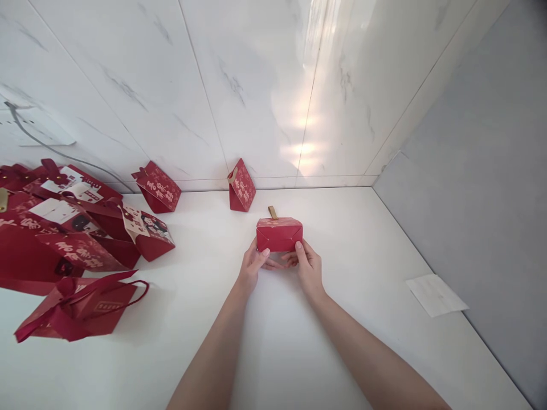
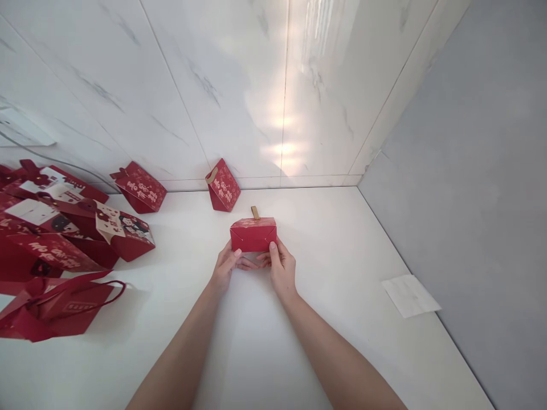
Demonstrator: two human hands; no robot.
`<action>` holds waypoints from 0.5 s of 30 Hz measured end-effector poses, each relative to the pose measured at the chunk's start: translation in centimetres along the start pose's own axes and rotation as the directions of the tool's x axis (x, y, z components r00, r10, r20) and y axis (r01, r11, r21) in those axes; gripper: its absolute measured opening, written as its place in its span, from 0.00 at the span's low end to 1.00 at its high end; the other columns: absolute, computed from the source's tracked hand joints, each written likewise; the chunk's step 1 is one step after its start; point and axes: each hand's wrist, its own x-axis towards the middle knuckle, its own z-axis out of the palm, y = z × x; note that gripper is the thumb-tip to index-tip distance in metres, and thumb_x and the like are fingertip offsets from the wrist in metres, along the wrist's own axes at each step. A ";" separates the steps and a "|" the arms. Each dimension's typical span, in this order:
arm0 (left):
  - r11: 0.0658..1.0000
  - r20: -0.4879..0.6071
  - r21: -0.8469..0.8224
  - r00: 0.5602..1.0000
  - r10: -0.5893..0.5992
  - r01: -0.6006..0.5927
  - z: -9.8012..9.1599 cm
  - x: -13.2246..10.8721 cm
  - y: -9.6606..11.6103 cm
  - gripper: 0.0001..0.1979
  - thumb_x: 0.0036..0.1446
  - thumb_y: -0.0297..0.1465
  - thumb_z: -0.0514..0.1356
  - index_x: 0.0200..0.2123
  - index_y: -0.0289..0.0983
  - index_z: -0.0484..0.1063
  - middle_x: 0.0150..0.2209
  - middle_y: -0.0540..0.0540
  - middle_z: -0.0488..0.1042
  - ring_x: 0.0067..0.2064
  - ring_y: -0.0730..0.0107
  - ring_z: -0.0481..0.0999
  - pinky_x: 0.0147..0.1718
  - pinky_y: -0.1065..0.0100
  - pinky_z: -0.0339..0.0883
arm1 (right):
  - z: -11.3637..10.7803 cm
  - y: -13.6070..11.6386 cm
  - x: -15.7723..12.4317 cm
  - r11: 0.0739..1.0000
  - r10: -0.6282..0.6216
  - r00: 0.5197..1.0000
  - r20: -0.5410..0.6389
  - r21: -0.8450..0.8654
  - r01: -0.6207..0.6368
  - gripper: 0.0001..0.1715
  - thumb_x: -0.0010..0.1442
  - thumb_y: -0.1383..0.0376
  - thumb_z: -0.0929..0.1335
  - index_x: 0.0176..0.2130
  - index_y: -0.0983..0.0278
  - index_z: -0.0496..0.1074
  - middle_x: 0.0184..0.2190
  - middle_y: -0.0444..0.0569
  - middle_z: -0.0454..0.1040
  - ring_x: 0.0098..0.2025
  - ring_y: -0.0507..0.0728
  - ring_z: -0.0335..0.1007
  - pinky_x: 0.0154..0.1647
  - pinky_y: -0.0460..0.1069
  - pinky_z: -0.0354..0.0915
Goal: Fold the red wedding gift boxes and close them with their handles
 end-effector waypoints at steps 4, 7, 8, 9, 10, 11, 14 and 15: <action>1.000 -0.031 0.004 1.000 -0.004 0.004 0.1 0.1 -0.3 0.39 0.54 0.43 0.63 0.66 0.45 0.53 0.54 0.38 0.73 0.35 0.55 0.82 0.28 0.64 0.72 | 0.1 -0.1 0.1 1.000 0.000 1.000 0.005 -0.002 0.000 0.27 0.63 0.48 0.63 0.52 0.63 0.71 0.25 0.46 0.77 0.24 0.55 0.70 0.28 0.51 0.69; 0.999 -0.109 -0.046 0.994 -0.016 0.011 0.1 0.4 -0.2 0.36 0.55 0.48 0.61 0.64 0.46 0.56 0.56 0.40 0.71 0.42 0.54 0.80 0.31 0.63 0.75 | 0.1 0.0 0.0 0.999 -0.010 1.000 0.017 -0.038 0.010 0.27 0.64 0.49 0.62 0.55 0.62 0.70 0.26 0.45 0.76 0.24 0.54 0.69 0.29 0.51 0.68; 0.997 -0.136 -0.078 0.990 -0.026 0.015 0.0 0.5 -0.1 0.34 0.56 0.51 0.58 0.62 0.45 0.59 0.57 0.40 0.70 0.45 0.53 0.79 0.33 0.62 0.75 | 0.1 0.1 -0.1 0.998 -0.019 1.000 0.012 -0.061 0.020 0.27 0.65 0.50 0.62 0.56 0.61 0.69 0.27 0.45 0.76 0.24 0.54 0.68 0.30 0.51 0.68; 0.993 -0.158 -0.116 0.986 -0.045 0.027 0.0 0.7 0.1 0.32 0.57 0.53 0.55 0.60 0.44 0.62 0.58 0.40 0.69 0.48 0.52 0.77 0.35 0.61 0.76 | 0.1 0.2 -0.2 0.995 -0.034 0.999 0.008 -0.090 0.034 0.27 0.65 0.50 0.62 0.58 0.59 0.68 0.29 0.45 0.76 0.25 0.54 0.67 0.31 0.51 0.68; 0.987 -0.173 -0.155 0.983 -0.069 0.042 -0.2 0.8 0.3 0.32 0.57 0.55 0.53 0.59 0.44 0.64 0.59 0.41 0.69 0.50 0.52 0.76 0.36 0.60 0.76 | 0.1 0.3 -0.4 0.991 -0.054 0.998 0.013 -0.125 0.056 0.26 0.65 0.51 0.62 0.58 0.58 0.67 0.31 0.45 0.75 0.25 0.53 0.67 0.32 0.52 0.68; 0.979 -0.183 -0.193 0.978 -0.097 0.061 -0.3 0.9 0.5 0.31 0.58 0.55 0.51 0.57 0.43 0.66 0.59 0.41 0.69 0.51 0.52 0.75 0.37 0.60 0.76 | 0.2 0.4 -0.6 0.982 -0.085 0.996 0.029 -0.165 0.089 0.25 0.65 0.52 0.62 0.58 0.57 0.67 0.32 0.45 0.75 0.25 0.53 0.67 0.33 0.52 0.68; 0.949 -0.212 -0.306 0.967 -0.139 0.070 -0.8 1.1 1.0 0.27 0.60 0.51 0.52 0.56 0.42 0.66 0.56 0.41 0.71 0.50 0.54 0.76 0.37 0.60 0.76 | 0.5 -0.5 -1.2 0.921 -0.259 0.964 0.052 -0.289 0.263 0.21 0.65 0.57 0.64 0.56 0.56 0.68 0.36 0.48 0.72 0.27 0.53 0.66 0.31 0.52 0.68; 0.936 -0.225 -0.348 0.965 -0.135 0.050 -0.9 1.2 1.1 0.26 0.60 0.48 0.53 0.56 0.41 0.66 0.55 0.42 0.72 0.49 0.55 0.76 0.38 0.60 0.76 | 0.8 -1.5 -1.5 0.878 -0.354 0.934 0.044 -0.329 0.348 0.20 0.64 0.59 0.64 0.55 0.57 0.67 0.38 0.49 0.71 0.29 0.54 0.66 0.30 0.51 0.67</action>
